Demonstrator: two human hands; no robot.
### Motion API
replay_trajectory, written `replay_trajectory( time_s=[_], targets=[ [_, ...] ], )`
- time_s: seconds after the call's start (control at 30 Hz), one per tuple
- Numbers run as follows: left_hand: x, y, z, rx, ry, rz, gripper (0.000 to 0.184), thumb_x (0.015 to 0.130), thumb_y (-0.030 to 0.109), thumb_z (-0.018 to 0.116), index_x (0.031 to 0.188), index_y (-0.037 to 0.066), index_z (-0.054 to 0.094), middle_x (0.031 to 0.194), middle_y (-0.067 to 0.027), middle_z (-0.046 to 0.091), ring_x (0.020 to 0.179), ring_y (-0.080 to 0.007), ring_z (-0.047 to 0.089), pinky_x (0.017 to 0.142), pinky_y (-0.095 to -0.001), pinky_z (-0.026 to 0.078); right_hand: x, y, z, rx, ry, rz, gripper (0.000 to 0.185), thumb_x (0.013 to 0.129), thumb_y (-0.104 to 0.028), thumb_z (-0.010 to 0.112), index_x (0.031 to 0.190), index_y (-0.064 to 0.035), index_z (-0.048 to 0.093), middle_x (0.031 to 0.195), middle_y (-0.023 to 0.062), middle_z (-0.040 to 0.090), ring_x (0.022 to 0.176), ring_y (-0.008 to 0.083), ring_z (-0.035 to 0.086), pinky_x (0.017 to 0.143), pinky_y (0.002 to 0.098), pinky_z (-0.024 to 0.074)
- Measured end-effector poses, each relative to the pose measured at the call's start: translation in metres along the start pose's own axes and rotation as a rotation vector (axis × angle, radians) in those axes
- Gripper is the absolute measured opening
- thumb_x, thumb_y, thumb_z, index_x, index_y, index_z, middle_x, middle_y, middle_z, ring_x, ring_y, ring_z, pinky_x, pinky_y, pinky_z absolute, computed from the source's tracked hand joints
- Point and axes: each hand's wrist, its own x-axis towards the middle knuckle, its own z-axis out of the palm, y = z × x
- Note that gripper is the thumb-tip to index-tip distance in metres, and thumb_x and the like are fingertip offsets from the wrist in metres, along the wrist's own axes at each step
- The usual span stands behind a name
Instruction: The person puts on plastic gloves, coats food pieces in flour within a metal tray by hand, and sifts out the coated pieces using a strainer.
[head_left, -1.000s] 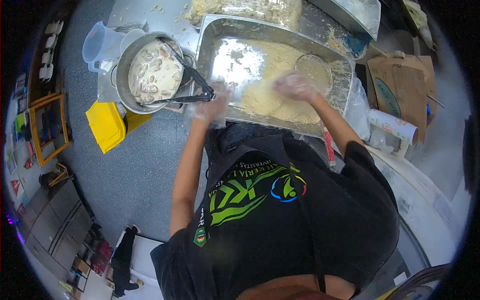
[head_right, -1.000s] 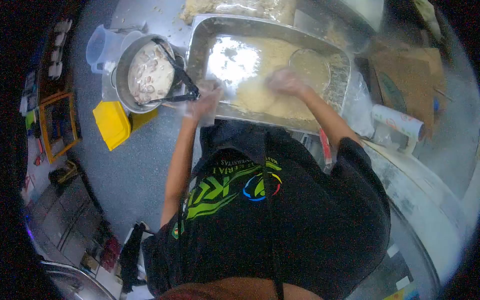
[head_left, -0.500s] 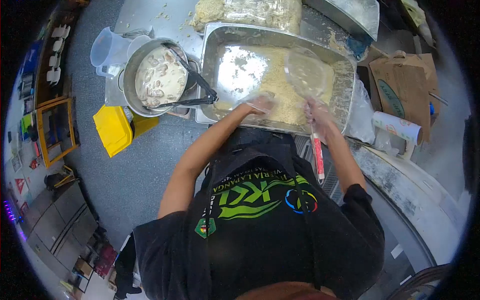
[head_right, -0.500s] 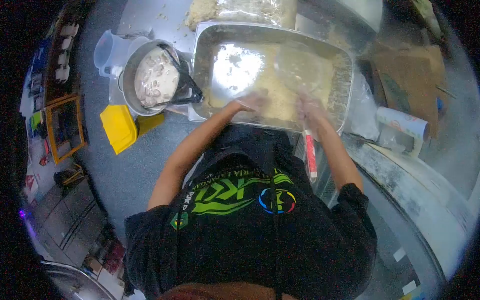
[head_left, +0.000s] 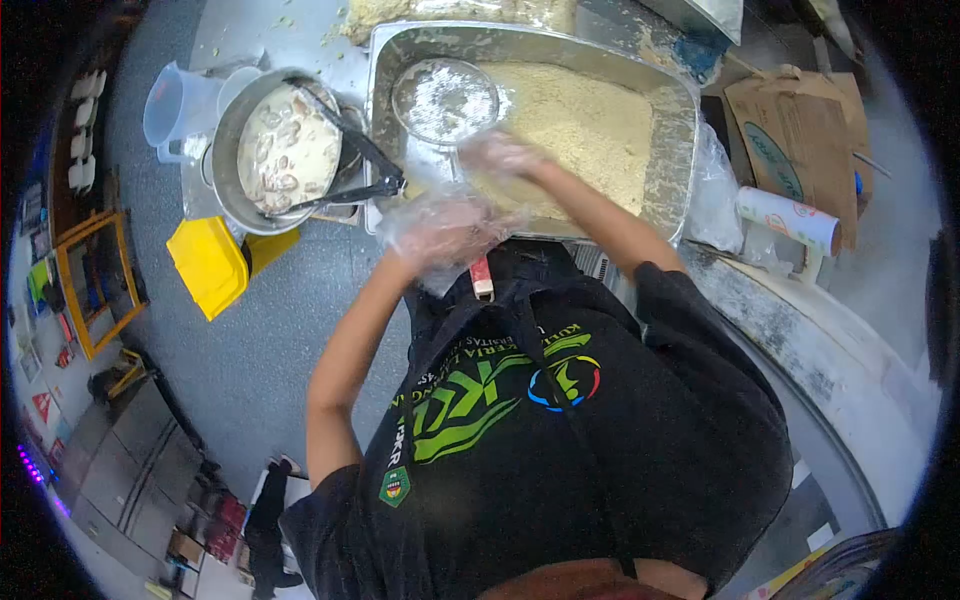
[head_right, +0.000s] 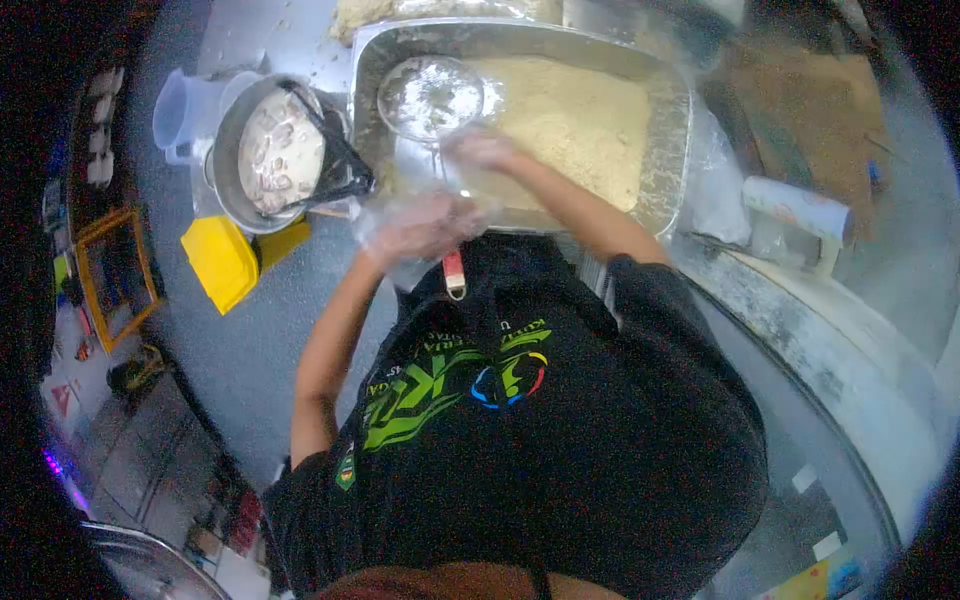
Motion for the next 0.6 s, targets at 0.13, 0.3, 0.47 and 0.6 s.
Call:
replay_trajectory(
  time_s=[0.13,0.3,0.47,0.6],
  targets=[
    [-0.006,-0.011,-0.003,0.089,-0.09,-0.047,0.025,0.074,0.03,0.051,0.078,0.007,0.059,0.068,-0.0146,0.058,0.061,-0.0301,0.055,0.061,-0.0396,0.044,-0.002,0.056,-0.03,-0.616,0.31,-0.545,0.04,0.085,-0.036,0.04,0.1,-0.0007,0.052,0.085,0.0159,0.056,0.072,0.025,0.053,0.065,0.0366,0.0447],
    [0.007,-0.061,0.012,0.589,-0.11,0.189,0.027,0.066,0.027,0.06,0.084,0.007,0.059,0.071,-0.0118,0.06,0.07,-0.0251,0.059,0.064,-0.0347,0.046,-0.022,0.049,-0.015,-0.127,-0.015,-0.256,0.038,0.085,-0.036,0.041,0.094,-0.0016,0.054,0.087,0.0153,0.055,0.079,0.0249,0.052,0.073,0.036,0.0428],
    [0.058,-0.075,0.052,0.084,-0.269,-0.099,0.042,0.073,0.038,0.052,0.095,0.003,0.055,0.09,-0.0191,0.057,0.087,-0.0313,0.055,0.078,-0.0412,0.041,-0.054,0.041,0.005,0.012,-0.322,-0.128,0.026,0.084,-0.026,0.045,0.087,-0.0009,0.053,0.086,0.0132,0.054,0.085,0.0212,0.052,0.081,0.0301,0.0413],
    [0.084,-0.053,0.065,-0.325,-0.153,-0.074,0.044,0.079,0.039,0.041,0.105,0.005,0.05,0.105,-0.0193,0.052,0.095,-0.0314,0.051,0.082,-0.04,0.039,-0.068,0.001,-0.017,-0.04,-0.367,0.044,0.031,0.086,-0.024,0.038,0.103,-0.0035,0.054,0.095,0.0138,0.056,0.086,0.0245,0.053,0.083,0.033,0.0412]
  ],
)
